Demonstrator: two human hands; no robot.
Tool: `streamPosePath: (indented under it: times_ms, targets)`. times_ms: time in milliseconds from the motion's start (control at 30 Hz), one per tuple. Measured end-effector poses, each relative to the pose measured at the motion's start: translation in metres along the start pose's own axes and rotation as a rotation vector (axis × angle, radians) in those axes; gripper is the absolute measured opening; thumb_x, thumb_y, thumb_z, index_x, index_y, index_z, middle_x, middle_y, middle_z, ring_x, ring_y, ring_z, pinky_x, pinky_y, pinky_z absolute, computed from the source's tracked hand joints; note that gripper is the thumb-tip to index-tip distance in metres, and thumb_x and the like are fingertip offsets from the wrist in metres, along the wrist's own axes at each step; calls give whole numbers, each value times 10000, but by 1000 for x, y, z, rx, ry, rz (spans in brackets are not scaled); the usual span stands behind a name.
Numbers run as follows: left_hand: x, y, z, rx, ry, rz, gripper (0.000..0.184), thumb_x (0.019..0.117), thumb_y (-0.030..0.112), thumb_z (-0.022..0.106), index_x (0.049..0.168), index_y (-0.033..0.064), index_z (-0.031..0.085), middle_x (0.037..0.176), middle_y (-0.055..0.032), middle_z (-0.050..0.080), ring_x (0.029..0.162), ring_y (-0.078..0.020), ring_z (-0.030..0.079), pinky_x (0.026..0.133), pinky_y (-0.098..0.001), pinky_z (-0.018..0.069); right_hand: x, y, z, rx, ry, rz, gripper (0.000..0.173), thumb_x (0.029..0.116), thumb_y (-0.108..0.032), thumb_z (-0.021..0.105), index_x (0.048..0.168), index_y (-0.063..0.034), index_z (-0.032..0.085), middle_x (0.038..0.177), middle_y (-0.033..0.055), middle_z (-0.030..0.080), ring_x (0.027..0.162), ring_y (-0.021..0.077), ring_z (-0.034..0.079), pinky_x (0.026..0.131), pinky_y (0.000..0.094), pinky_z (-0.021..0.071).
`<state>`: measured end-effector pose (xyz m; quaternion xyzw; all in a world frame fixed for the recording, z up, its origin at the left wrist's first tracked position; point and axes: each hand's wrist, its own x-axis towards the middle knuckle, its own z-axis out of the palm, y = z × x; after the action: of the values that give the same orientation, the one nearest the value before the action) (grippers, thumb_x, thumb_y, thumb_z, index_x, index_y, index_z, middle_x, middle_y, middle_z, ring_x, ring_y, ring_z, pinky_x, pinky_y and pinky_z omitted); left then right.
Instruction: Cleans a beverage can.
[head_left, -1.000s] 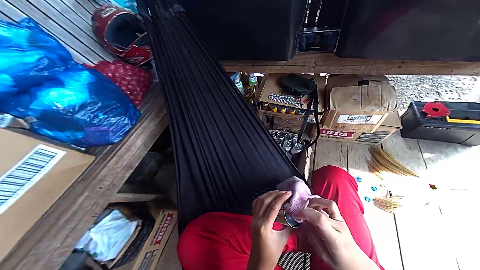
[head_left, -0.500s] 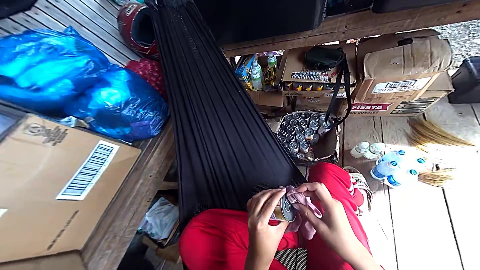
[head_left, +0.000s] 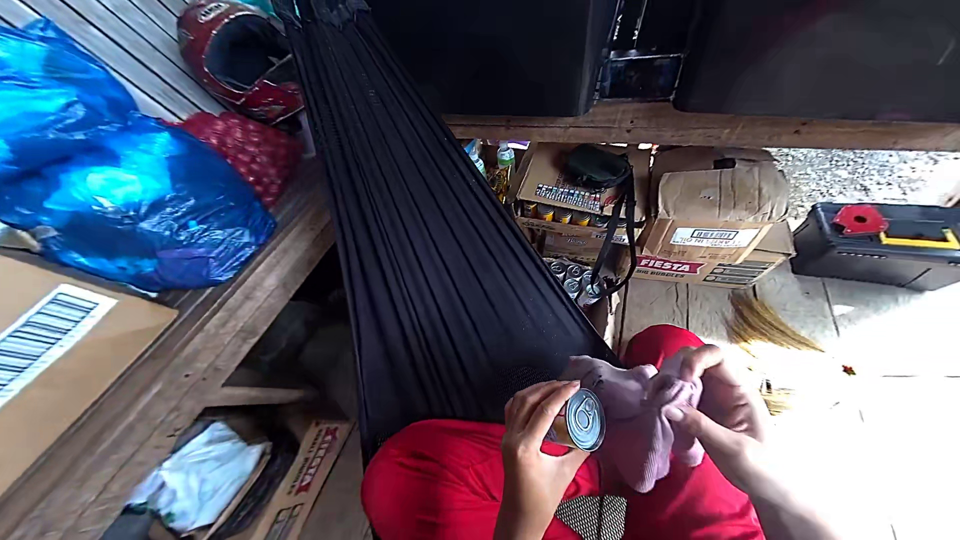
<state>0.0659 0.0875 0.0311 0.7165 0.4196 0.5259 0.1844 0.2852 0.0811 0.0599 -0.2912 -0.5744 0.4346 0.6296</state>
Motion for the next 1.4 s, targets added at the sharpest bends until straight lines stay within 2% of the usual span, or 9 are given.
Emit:
streamPosePath:
  times_ms: [100, 200, 367, 500, 667, 767, 1000, 1167, 1400]
  targets:
    - [11, 10, 28, -40, 13, 16, 506, 690, 236, 876, 1153, 71, 756, 1153, -55, 736, 1158, -119, 646, 1044, -255, 484, 4, -5, -23, -181, 60, 77, 452, 837, -154, 791, 1204, -205, 532, 1156, -105, 627, 952, -8, 671, 820, 177, 601]
    - [18, 19, 44, -59, 18, 23, 515, 680, 226, 883, 1153, 66, 757, 1159, -57, 737, 1162, -123, 645, 1044, -261, 485, 3, -1, -34, -84, 165, 152, 351, 781, -156, 829, 1060, -198, 618, 988, -89, 701, 857, 12, 688, 752, 176, 594]
    - [17, 19, 40, -45, 1, 33, 528, 653, 206, 888, 1146, 65, 759, 1164, -51, 736, 1156, -119, 645, 1039, -260, 483, -5, 3, -24, 10, 181, 186, 117, 912, -186, 745, 1026, -160, 733, 876, -48, 755, 712, -5, 683, 644, 147, 566]
    - [7, 10, 11, -2, -23, 39, 495, 700, 241, 878, 1157, 94, 760, 1165, -39, 734, 1156, -113, 642, 1041, -270, 477, -11, 6, 16, -121, 113, 70, 137, 971, -238, 678, 1058, -189, 772, 1078, -64, 730, 1024, 28, 678, 900, 175, 559]
    - [-10, 1, -43, 92, -83, 73, 423, 751, 232, 857, 1149, 123, 765, 1165, -25, 735, 1162, -122, 637, 1037, -291, 467, -28, 31, 91, -265, 205, -64, 101, 922, -167, 721, 1012, -135, 687, 983, -51, 738, 882, 2, 695, 761, 146, 582]
    - [-18, -4, -81, 152, -108, 77, 408, 757, 211, 850, 1149, 133, 767, 1170, -20, 734, 1154, -123, 637, 1020, -296, 467, -38, 36, 136, -532, 291, -129, 64, 912, -199, 704, 949, -149, 720, 935, -75, 737, 940, 8, 615, 857, 156, 454]
    - [-26, -16, -136, 194, -163, 56, 423, 749, 209, 822, 1157, 114, 763, 1171, -37, 735, 1160, -132, 638, 1029, -295, 469, -63, 43, 205, -662, 173, -245, 220, 1051, -269, 532, 1088, -120, 689, 1150, 16, 707, 1179, 98, 610, 1067, 217, 436]
    - [-27, -15, -127, 212, -124, 56, 430, 728, 216, 849, 1136, 102, 775, 1157, -43, 743, 1141, -133, 648, 1009, -295, 473, -65, 49, 186, -510, 70, -270, 197, 1057, -129, 513, 1111, -82, 697, 1204, 29, 721, 1239, 101, 619, 1110, 232, 447]
    - [-19, -1, -53, 149, -52, 46, 442, 731, 232, 849, 1147, 107, 768, 1156, -45, 740, 1139, -132, 647, 999, -296, 480, -49, 37, 105, -731, -47, -390, 136, 1063, -148, 468, 1018, -129, 595, 1170, 13, 706, 1201, 116, 615, 1074, 231, 442]
